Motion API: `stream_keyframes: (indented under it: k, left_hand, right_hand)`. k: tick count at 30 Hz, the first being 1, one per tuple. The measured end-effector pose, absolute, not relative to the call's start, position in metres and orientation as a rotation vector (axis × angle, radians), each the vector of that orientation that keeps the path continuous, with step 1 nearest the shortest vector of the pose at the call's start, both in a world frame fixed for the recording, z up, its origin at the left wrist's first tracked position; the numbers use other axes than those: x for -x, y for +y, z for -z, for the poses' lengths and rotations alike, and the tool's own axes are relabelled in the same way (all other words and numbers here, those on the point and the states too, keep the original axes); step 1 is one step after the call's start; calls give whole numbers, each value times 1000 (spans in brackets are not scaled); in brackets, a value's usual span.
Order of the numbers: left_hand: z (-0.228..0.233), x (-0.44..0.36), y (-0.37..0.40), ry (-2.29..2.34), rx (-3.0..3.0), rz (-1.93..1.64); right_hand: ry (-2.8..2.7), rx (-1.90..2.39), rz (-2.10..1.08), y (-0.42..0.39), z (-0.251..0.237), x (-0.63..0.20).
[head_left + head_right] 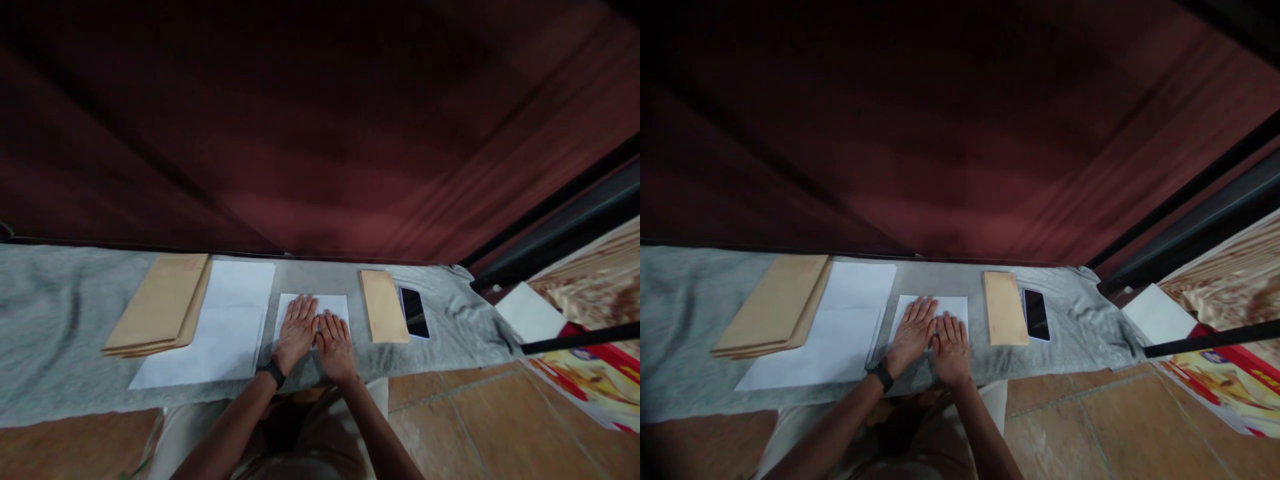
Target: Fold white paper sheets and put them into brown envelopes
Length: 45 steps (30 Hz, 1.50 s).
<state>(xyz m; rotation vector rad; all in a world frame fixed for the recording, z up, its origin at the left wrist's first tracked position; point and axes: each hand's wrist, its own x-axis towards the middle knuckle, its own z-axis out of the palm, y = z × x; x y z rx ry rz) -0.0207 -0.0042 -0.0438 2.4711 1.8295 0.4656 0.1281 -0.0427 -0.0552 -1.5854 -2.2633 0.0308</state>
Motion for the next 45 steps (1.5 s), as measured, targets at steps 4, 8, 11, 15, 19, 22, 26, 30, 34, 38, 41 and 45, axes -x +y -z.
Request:
stream_keyframes:
  k: [4, 8, 11, 15, 19, 22, 26, 30, 34, 38, 41, 45]
  left_hand:
    - [46, 25, -23, 1771, -2517, -463]
    - [46, 28, -47, 1740, -2581, -492]
    - [46, 31, -65, 1712, -2662, -494]
    - [44, 35, -88, 1674, -2746, -495]
    - [38, 36, -104, 1663, -2759, -498]
    - [32, 34, -108, 1676, -2723, -510]
    - [28, 33, -108, 1672, -2699, -511]
    - [28, 35, -108, 1665, -2719, -527]
    - [32, 36, -108, 1669, -2759, -521]
    - [34, 36, -108, 1685, -2756, -518]
    - [34, 35, -108, 1697, -2751, -515]
    - [31, 35, -108, 1708, -2755, -512]
  right_hand:
    - [-2269, 1589, -42, -46, 56, -132]
    - [-2279, 1587, -48, -47, 53, -133]
    - [-2285, 1581, -60, -48, 52, -134]
    - [-2270, 1534, -101, -49, 51, -141]
    - [-2273, 1451, -183, -48, 48, -146]
    - [-2327, 1361, -246, -46, 43, -143]
    - [-2401, 1330, -266, -42, 39, -137]
    - [-2429, 1353, -235, -30, 37, -135]
    - [-2433, 1363, -212, -11, 39, -134]
    - [-2429, 1380, -175, 9, 42, -132]
    - [-2416, 1398, -145, 19, 44, -130]
    - [-2398, 1414, -144, 16, 44, -131]
